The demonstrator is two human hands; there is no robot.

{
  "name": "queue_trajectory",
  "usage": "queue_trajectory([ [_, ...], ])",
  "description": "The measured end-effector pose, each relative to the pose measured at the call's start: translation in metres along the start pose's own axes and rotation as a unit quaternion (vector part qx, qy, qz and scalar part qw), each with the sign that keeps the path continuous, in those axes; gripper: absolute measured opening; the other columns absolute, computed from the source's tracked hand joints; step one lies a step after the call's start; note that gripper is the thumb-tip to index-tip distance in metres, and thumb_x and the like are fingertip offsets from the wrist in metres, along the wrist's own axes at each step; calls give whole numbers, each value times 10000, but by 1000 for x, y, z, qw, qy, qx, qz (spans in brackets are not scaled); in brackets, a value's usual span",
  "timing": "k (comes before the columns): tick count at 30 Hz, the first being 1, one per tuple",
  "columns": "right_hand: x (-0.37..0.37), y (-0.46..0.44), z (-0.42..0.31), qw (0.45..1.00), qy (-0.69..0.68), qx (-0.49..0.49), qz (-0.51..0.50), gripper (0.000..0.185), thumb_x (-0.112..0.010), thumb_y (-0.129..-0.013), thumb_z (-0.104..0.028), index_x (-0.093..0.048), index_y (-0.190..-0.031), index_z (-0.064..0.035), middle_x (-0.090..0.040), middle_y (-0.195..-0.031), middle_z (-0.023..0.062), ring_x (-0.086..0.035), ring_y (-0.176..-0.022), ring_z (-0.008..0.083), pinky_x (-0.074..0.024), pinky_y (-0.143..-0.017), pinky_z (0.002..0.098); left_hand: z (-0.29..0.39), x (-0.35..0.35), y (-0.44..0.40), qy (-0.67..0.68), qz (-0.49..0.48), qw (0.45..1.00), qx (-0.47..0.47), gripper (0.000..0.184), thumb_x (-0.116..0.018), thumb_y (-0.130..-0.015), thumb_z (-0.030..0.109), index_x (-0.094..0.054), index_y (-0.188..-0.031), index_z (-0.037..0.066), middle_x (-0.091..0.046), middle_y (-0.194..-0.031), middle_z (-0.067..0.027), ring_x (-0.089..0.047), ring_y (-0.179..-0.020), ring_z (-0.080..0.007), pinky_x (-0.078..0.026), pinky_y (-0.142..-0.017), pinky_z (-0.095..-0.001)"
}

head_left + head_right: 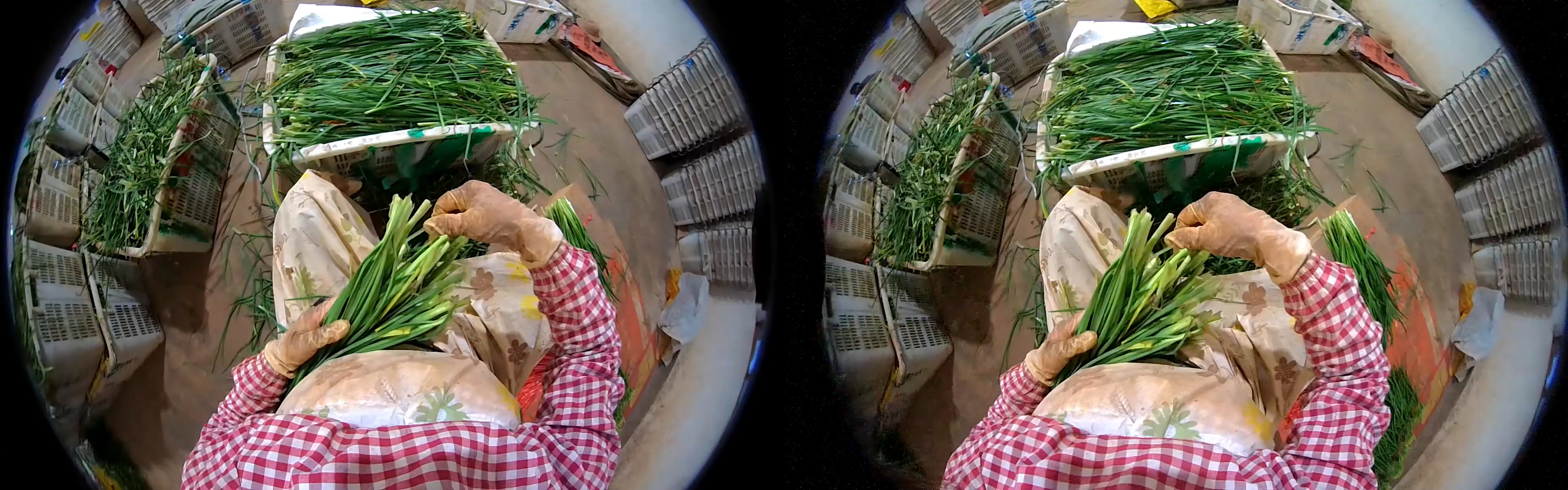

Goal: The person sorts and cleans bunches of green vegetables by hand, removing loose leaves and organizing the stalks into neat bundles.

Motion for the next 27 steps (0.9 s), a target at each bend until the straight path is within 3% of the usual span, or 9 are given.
queue_trajectory([
  [3, 31, 23, -22, 975, 0, 72, 212, 296, -543, -945, -311, -660, -894, -44, -657, -779, 65, -618, -741, 151, -506, -683, 302, -10, 20, 0, -88, 60, 994, 20, 498, -463, -937, 234, -403, -1377, 8, -563, -1066, -23, -479, -867, -100, -376, -817, -212],
  [5, 90, 59, -16, 898, -70, 220, 374, 357, -491, -968, -370, -643, -897, -55, -655, -805, 59, -619, -737, 143, -508, -684, 275, -22, 24, -2, 38, 74, 996, 28, 503, -486, -948, 266, -406, -1378, 17, -562, -1082, 0, -501, -897, -79, -409, -825, -206],
  [8, 167, 134, 32, 739, 85, 3, 668, 334, -549, -929, -397, -633, -888, -76, -627, -706, 45, -603, -646, 161, -480, -587, 323, -32, 28, 3, 152, 80, 982, 71, 486, -497, -964, 269, -409, -1380, 32, -559, -1182, -12, -535, -990, -84, -451, -856, -229],
  [11, 155, 117, 57, 757, 221, -130, 601, 371, -589, -897, -425, -635, -896, -57, -638, -703, 65, -603, -634, 201, -484, -593, 350, -38, 28, 0, 118, 74, 988, 72, 485, -475, -976, 259, -387, -1388, 18, -544, -1239, -35, -527, -1046, -102, -434, -892, -232],
  [14, 56, 66, 8, 897, -157, -1, 413, 397, -630, -868, -444, -643, -954, -57, -692, -850, 66, -624, -604, 135, -493, -564, 295, -17, 18, -7, 20, 62, 997, 31, 511, -461, -985, 257, -343, -1405, -8, -498, -1309, -58, -477, -1150, -124, -379, -973, -239],
  [16, 5, 38, -13, 944, -165, 33, 284, 354, -638, -875, -401, -639, -934, -52, -680, -818, 67, -598, -514, 102, -489, -491, 261, 14, -1, -9, -13, 33, 999, -10, 591, -491, -976, 261, -265, -1436, -33, -380, -1429, -82, -351, -1297, -159, -271, -1074, -277],
  [19, -22, 13, -36, 969, -20, 25, 245, 258, -640, -890, -261, -636, -964, -14, -693, -831, 104, -625, -576, 140, -484, -505, 274, 32, -13, -5, -73, 44, 994, -61, 626, -522, -963, 263, -249, -1445, -27, -368, -1439, -86, -357, -1301, -179, -278, -1076, -301],
  [20, -21, 10, -45, 930, 98, 150, 322, 296, -625, -875, -274, -602, -915, 18, -642, -723, 177, -626, -506, 220, -513, -542, 333, 35, -17, -2, -63, 56, 995, -46, 633, -543, -950, 271, -271, -1440, -23, -402, -1417, -88, -379, -1289, -194, -286, -1075, -310],
  [27, -33, -9, -26, 992, -57, 0, 117, 255, -606, -874, -225, -611, -930, 24, -656, -784, 175, -659, -672, 238, -512, -652, 362, -11, 15, -5, 20, 73, 990, 119, 582, -563, -935, 304, -376, -1398, 5, -549, -1261, -60, -533, -1101, -121, -432, -946, -269],
])
Point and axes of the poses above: each hand's wrist, its own y-axis away from the middle knuckle, its own x-axis out of the back of the hand, z = x × y, the point moved 9 cm from there along -y, towards the middle knuckle
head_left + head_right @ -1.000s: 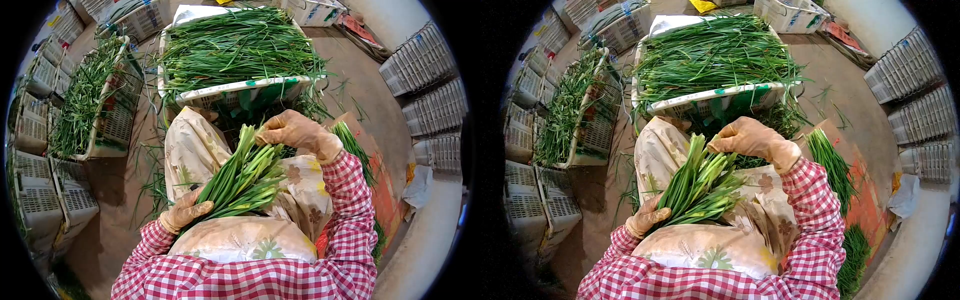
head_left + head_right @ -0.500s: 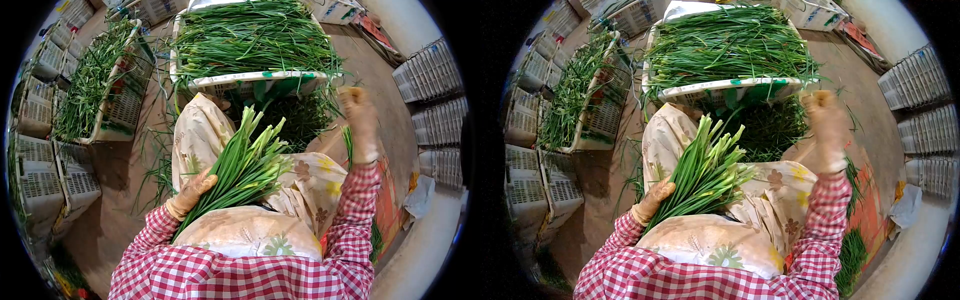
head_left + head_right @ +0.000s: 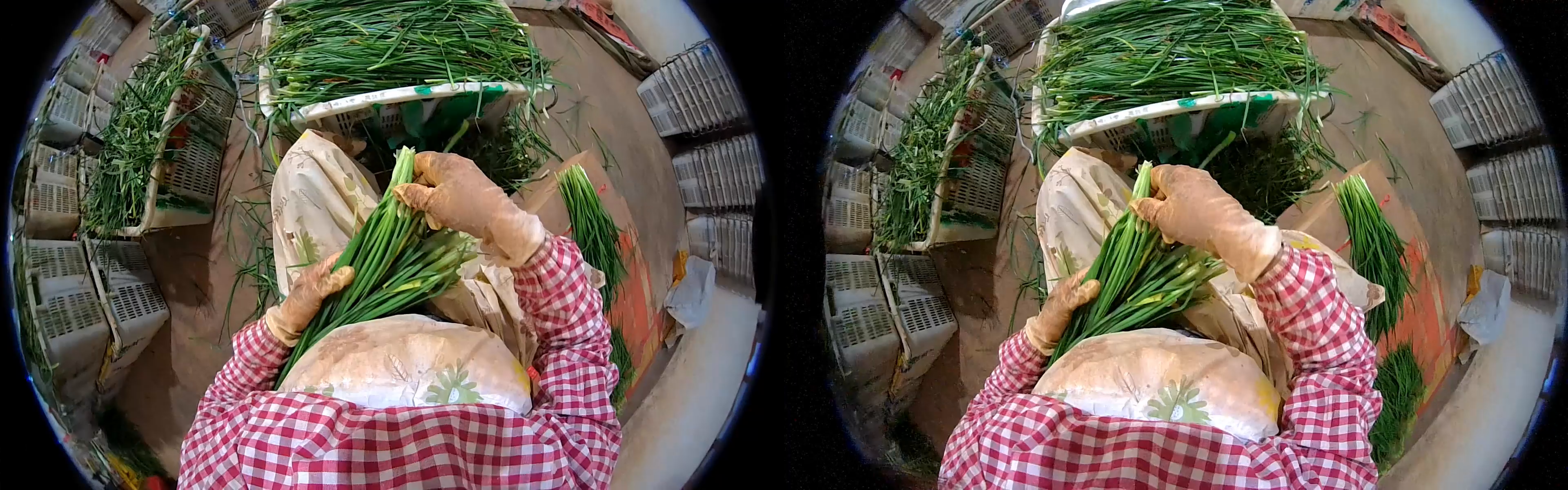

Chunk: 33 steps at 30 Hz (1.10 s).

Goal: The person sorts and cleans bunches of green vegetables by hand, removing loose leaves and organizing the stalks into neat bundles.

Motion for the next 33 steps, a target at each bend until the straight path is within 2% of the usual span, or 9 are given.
queue_trajectory([
  [8, 36, 0, -15, 985, 127, 45, 104, 304, -578, -865, -240, -630, -1011, 23, -667, -933, 193, -651, -897, 312, -504, -791, 394, -35, 14, -17, 159, -74, 985, -7, 619, -589, -906, 352, -395, -1383, 9, -552, -1258, -48, -546, -1097, -113, -454, -933, -266],
  [10, 77, 5, -25, 959, 199, 111, 170, 194, -545, -915, -185, -680, -1009, -82, -683, -866, 34, -603, -751, 117, -484, -626, 299, -41, 19, -15, 226, -66, 971, -28, 576, -576, -915, 310, -405, -1373, 3, -555, -1264, -49, -558, -1090, -121, -459, -928, -262],
  [15, 188, 50, -23, 862, 226, 222, 395, 215, -533, -935, -183, -673, -1090, -134, -665, -833, 36, -562, -645, 90, -464, -565, 286, -67, 43, -6, 360, -61, 931, -9, 563, -586, -911, 364, -441, -1357, 53, -568, -1271, -74, -589, -1088, -168, -508, -932, -323],
  [18, 187, 55, 12, 767, 460, -38, 446, 251, -585, -906, -217, -645, -1108, -81, -674, -872, 120, -645, -750, 211, -534, -668, 311, -80, 49, -13, 382, -70, 922, -10, 581, -583, -908, 378, -423, -1378, 75, -548, -1296, -67, -572, -1114, -164, -495, -945, -315],
  [21, 87, 60, -24, 890, 122, 298, 322, 309, -670, -850, -267, -656, -1106, -94, -661, -827, 118, -614, -681, 242, -504, -618, 348, -53, 39, -11, 332, -51, 942, -29, 595, -540, -928, 392, -381, -1406, 76, -498, -1348, -88, -534, -1164, -175, -467, -982, -315],
  [22, 58, 55, -33, 905, 238, 265, 234, 343, -727, -793, -303, -676, -1059, -93, -672, -927, 90, -623, -837, 194, -487, -731, 333, -40, 30, -10, 334, -79, 939, -36, 594, -523, -935, 396, -370, -1413, 77, -483, -1362, -94, -521, -1181, -180, -459, -993, -316],
  [28, -5, 47, -40, 879, 372, 231, 190, 246, -752, -746, -279, -688, -865, -75, -579, -751, 102, -550, -727, 260, -416, -686, 377, -27, 17, -20, 426, -178, 886, -53, 515, -435, -983, 353, -382, -1395, 49, -518, -1322, -121, -532, -1178, -207, -451, -1010, -348],
  [30, 0, 53, -27, 945, 136, 253, 154, 163, -722, -782, -201, -678, -832, -52, -566, -724, 81, -539, -680, 213, -421, -626, 351, -33, 41, -27, 270, -35, 949, -157, 517, -391, -997, 372, -394, -1385, 31, -518, -1324, -134, -535, -1178, -215, -449, -1012, -347],
  [33, -5, 53, 6, 990, -56, 125, -26, 250, -679, -835, -240, -669, -759, -2, -559, -704, 24, -527, -670, 109, -402, -559, 268, -33, 12, -31, 448, -100, 882, -105, 762, -483, -882, 598, -383, -1397, 45, -524, -1319, -125, -540, -1170, -231, -441, -1006, -372],
])
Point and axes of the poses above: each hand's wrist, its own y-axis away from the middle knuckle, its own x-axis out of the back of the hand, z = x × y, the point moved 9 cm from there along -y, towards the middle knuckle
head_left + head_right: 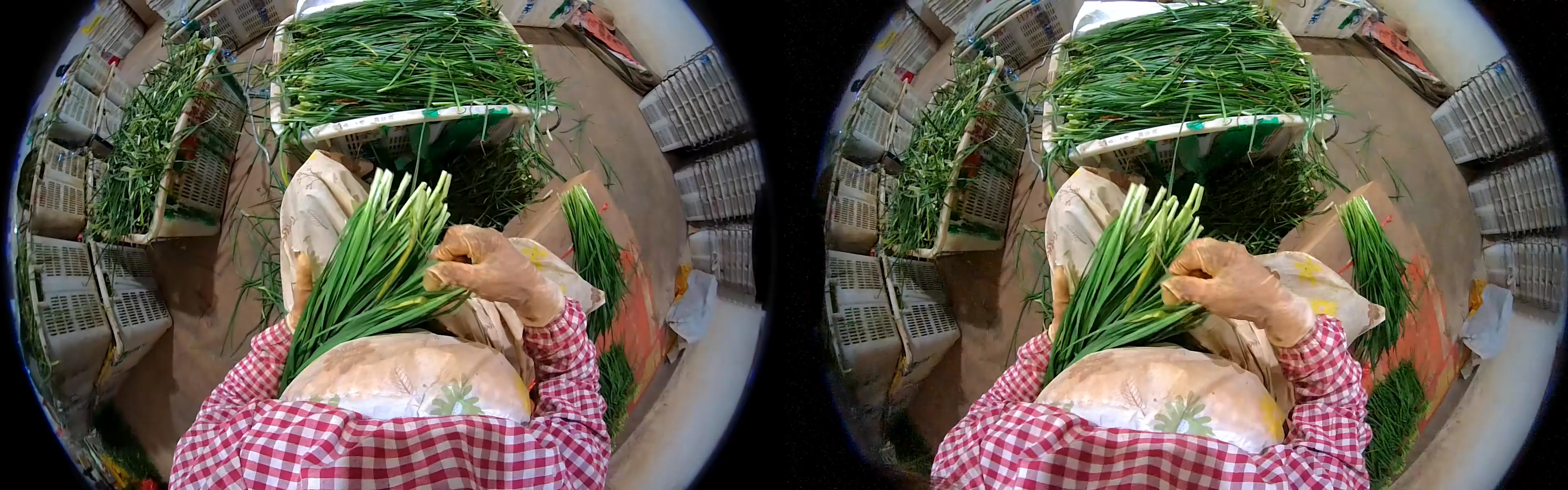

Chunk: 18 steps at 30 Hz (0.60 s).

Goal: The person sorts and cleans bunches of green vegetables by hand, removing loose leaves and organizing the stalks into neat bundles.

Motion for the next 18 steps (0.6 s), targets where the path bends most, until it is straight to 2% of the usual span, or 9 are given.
queue_trajectory([
  [1, -1, 4, 2, 998, -43, 1, -44, 294, -672, -842, -274, -667, -756, 7, -566, -713, 24, -530, -671, 110, -401, -555, 255, -2, -10, 1, 33, -38, 999, -2, 819, -539, -838, 631, -387, -1396, 51, -531, -1312, -120, -544, -1164, -232, -440, -1004, -383],
  [5, 15, 21, 13, 987, -142, 11, -79, 252, -673, -808, -275, -674, -763, -27, -608, -752, 44, -590, -709, 134, -468, -614, 305, 0, 23, 16, -18, -11, 1000, 10, 822, -547, -832, 630, -389, -1395, 51, -531, -1312, -120, -545, -1163, -231, -440, -1004, -384],
  [7, 60, 38, 12, 945, -288, 82, 129, 256, -648, -835, -281, -657, -858, -26, -608, -762, 42, -588, -737, 139, -473, -639, 304, 0, 35, 24, -41, 3, 999, 23, 824, -552, -830, 629, -390, -1394, 52, -531, -1312, -119, -545, -1163, -231, -440, -1004, -384],
  [9, 109, 69, 14, 866, -327, 118, 359, 271, -626, -855, -292, -630, -944, -35, -615, -782, 43, -585, -757, 140, -475, -625, 306, -1, 41, 32, -55, 7, 998, 32, 825, -556, -827, 629, -391, -1394, 52, -531, -1312, -119, -545, -1162, -231, -440, -1004, -384],
  [12, 173, 77, 27, 780, -448, 193, 392, 366, -614, -868, -388, -624, -977, -39, -632, -808, 48, -601, -800, 155, -468, -635, 288, -1, 44, 38, -74, 7, 996, 42, 828, -562, -823, 628, -392, -1393, 52, -531, -1312, -119, -545, -1162, -230, -440, -1004, -385],
  [13, 189, 81, 33, 837, -226, 136, 479, 441, -590, -874, -456, -626, -1003, -35, -650, -850, 56, -607, -824, 155, -465, -642, 291, -1, 44, 39, -80, 7, 996, 45, 828, -564, -822, 628, -392, -1393, 53, -531, -1312, -118, -546, -1162, -230, -440, -1004, -385],
  [14, 198, 83, 37, 840, 12, 69, 538, 518, -567, -879, -523, -628, -1029, -32, -669, -891, 65, -612, -847, 154, -463, -650, 294, -2, 44, 39, -85, 7, 995, 46, 829, -566, -820, 627, -393, -1392, 53, -531, -1312, -118, -546, -1161, -230, -440, -1004, -385],
  [15, 185, 53, 73, 881, -13, -58, 470, 600, -546, -868, -579, -613, -1099, -29, -672, -950, 94, -618, -876, 156, -471, -696, 295, -2, 44, 38, -87, 6, 995, 50, 830, -568, -819, 627, -393, -1392, 53, -531, -1312, -118, -546, -1161, -230, -440, -1004, -385],
  [18, 93, -4, 78, 968, -15, -146, 206, 778, -560, -801, -677, -591, -1218, -21, -631, -1139, 186, -630, -962, 173, -485, -878, 315, -3, 43, 38, -97, 8, 994, 54, 832, -575, -815, 626, -394, -1391, 53, -531, -1312, -118, -546, -1161, -229, -440, -1004, -386],
])
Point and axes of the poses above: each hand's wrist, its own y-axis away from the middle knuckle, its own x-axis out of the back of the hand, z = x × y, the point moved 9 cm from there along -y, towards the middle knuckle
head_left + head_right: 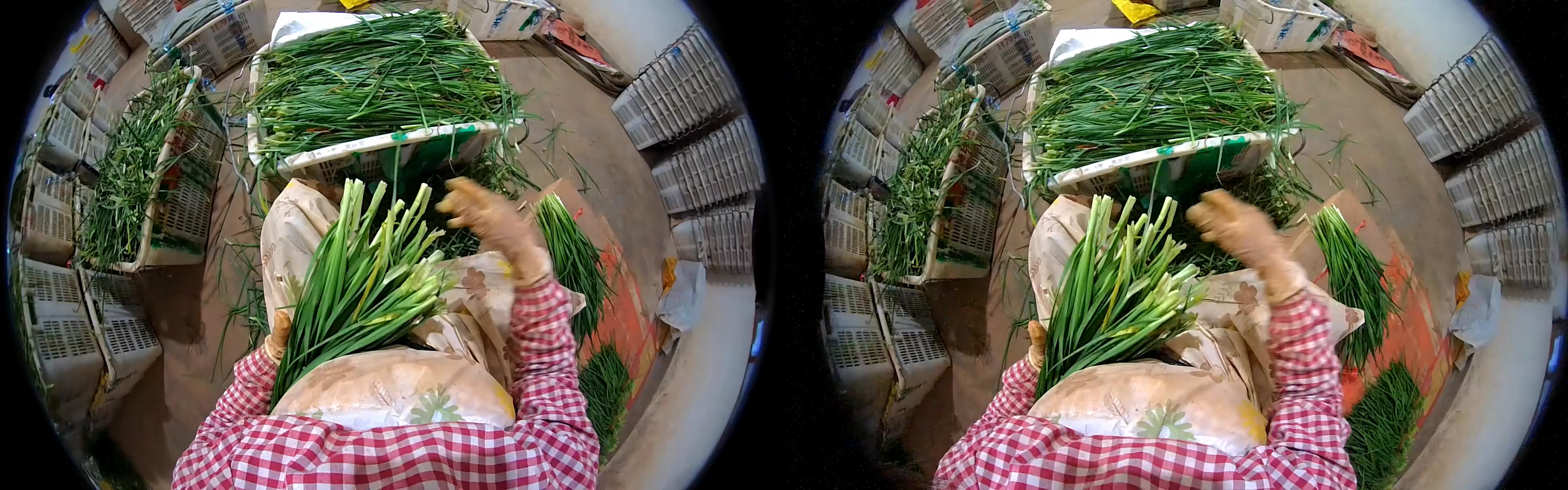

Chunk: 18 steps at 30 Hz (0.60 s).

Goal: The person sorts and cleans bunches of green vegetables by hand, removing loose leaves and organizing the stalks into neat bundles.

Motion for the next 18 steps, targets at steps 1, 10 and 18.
queue_trajectory([
  [1, -25, 3, -29, 991, -36, 126, -31, 631, -606, -842, -564, -641, -1140, -9, -658, -1074, 146, -627, -888, 152, -487, -816, 283, -1, -1, 0, 1, 1, 1000, 2, 833, -577, -814, 626, -395, -1391, 53, -531, -1312, -118, -546, -1161, -229, -440, -1004, -386],
  [10, 125, 20, -38, 916, -27, 193, 350, 233, -537, -959, -272, -639, -966, -63, -682, -827, 37, -589, -673, 100, -476, -623, 256, -1, 8, 3, 7, 19, 1000, -12, 841, -596, -802, 624, -398, -1388, 54, -531, -1312, -116, -548, -1159, -228, -439, -1004, -388],
  [18, -9, 32, -47, 998, 64, 7, 10, 347, -669, -848, -418, -690, -934, -83, -671, -798, 30, -587, -662, 103, -475, -588, 258, -2, 2, 1, 0, 23, 1000, -11, 848, -612, -791, 621, -401, -1386, 56, -532, -1312, -115, -549, -1158, -227, -439, -1004, -390],
])
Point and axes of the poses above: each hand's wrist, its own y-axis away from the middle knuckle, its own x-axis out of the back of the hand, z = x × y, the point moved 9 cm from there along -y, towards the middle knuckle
